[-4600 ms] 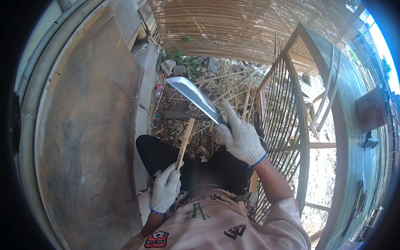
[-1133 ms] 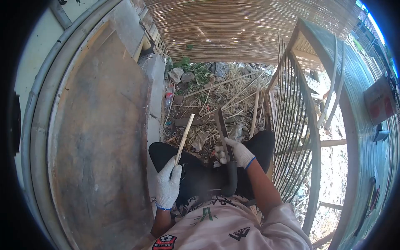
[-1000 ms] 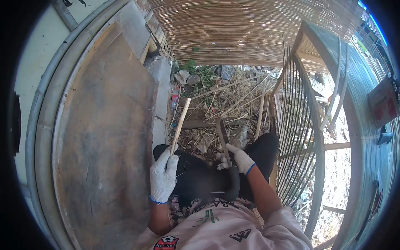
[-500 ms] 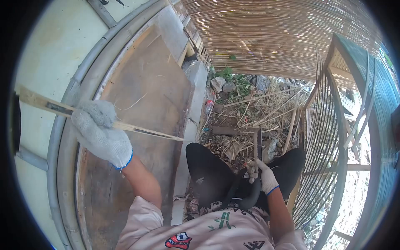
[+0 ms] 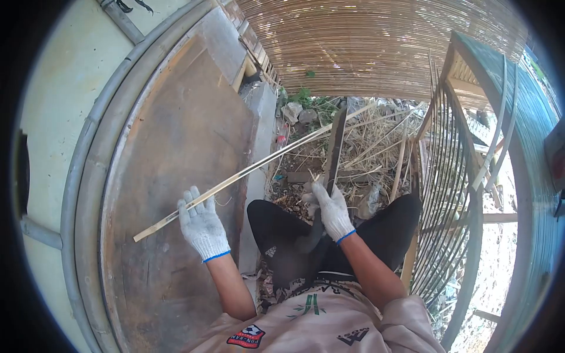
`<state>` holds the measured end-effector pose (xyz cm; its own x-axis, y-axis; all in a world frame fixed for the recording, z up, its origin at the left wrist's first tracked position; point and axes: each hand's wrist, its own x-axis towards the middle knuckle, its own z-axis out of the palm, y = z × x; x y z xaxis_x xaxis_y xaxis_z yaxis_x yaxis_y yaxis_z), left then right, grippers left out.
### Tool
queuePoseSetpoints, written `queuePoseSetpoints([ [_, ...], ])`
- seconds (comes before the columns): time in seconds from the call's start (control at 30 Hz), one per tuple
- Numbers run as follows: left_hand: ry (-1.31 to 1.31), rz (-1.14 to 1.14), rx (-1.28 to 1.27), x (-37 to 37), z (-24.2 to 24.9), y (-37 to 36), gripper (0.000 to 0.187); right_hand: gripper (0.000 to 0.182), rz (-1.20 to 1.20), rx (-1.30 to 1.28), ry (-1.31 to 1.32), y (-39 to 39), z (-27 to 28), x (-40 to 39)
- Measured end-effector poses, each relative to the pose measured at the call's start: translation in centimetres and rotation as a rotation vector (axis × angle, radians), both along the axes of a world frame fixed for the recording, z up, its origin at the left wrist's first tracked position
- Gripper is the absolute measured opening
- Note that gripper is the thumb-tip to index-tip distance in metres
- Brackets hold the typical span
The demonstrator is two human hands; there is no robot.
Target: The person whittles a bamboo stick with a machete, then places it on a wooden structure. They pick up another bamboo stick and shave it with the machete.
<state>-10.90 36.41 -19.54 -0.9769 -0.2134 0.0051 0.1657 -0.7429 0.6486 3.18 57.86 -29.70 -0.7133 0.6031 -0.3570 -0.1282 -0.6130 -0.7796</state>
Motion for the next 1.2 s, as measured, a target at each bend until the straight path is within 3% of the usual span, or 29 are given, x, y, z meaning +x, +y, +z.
queuePoseSetpoints([
  [0.27,-0.179,-0.132,0.210,6.3,-5.4,0.4,0.032,0.032,-0.164,0.060,-0.101,1.4,2.5,-2.8],
  [0.4,-0.104,-0.511,0.183,8.8,-8.6,-0.6,0.038,0.025,-0.271,0.018,-0.089,3.2,0.9,-3.3],
  [0.47,-0.402,-0.513,0.066,10.0,-7.1,0.1,0.040,0.023,-0.325,0.072,-0.121,4.1,0.8,-2.9],
  [0.5,-0.406,-0.516,0.073,10.3,-6.9,-0.2,0.040,0.023,-0.319,0.088,-0.139,4.5,1.1,-2.5],
  [0.57,-0.686,-0.998,-0.332,10.8,-6.9,-1.7,0.053,0.024,-0.318,0.153,-0.139,5.6,1.0,-2.1],
  [0.6,-0.688,-1.010,-0.326,10.7,-6.3,-2.5,0.053,0.024,-0.314,0.208,-0.138,6.1,0.9,-1.8],
  [0.67,-0.293,-1.162,-0.558,10.7,-3.5,-3.5,0.054,0.023,-0.339,0.241,-0.115,6.9,1.4,-1.2],
  [0.73,0.119,-0.813,-0.970,10.3,-0.8,-2.7,0.047,0.022,-0.246,0.347,-0.203,7.6,2.4,-0.3],
  [0.8,0.469,-0.676,-1.519,7.7,0.0,-1.7,0.047,0.021,-0.255,0.400,-0.166,8.0,3.5,-0.3],
  [0.87,0.511,-0.918,-1.624,6.7,-3.3,-1.7,0.043,0.021,-0.259,0.466,-0.170,8.0,5.4,-0.2],
  [0.93,-0.031,-1.504,-1.365,6.9,-4.6,-1.6,0.036,0.022,-0.266,0.437,-0.155,8.9,4.9,-0.1],
  [1.0,-0.188,-1.607,-1.065,8.7,-5.7,-1.6,0.026,0.023,-0.230,0.676,-0.246,9.7,4.9,0.5],
  [1.07,-0.204,-1.514,-0.999,10.1,-6.5,-1.1,0.024,0.033,-0.138,0.800,-0.425,10.3,4.2,1.6],
  [1.13,-0.176,-1.475,-1.033,10.7,-6.8,-0.1,0.024,0.043,-0.019,0.871,-0.440,9.5,4.4,3.3],
  [1.2,-0.157,-1.414,-1.061,11.1,-7.3,0.9,0.023,0.051,0.147,1.197,-0.417,8.6,2.8,5.0],
])
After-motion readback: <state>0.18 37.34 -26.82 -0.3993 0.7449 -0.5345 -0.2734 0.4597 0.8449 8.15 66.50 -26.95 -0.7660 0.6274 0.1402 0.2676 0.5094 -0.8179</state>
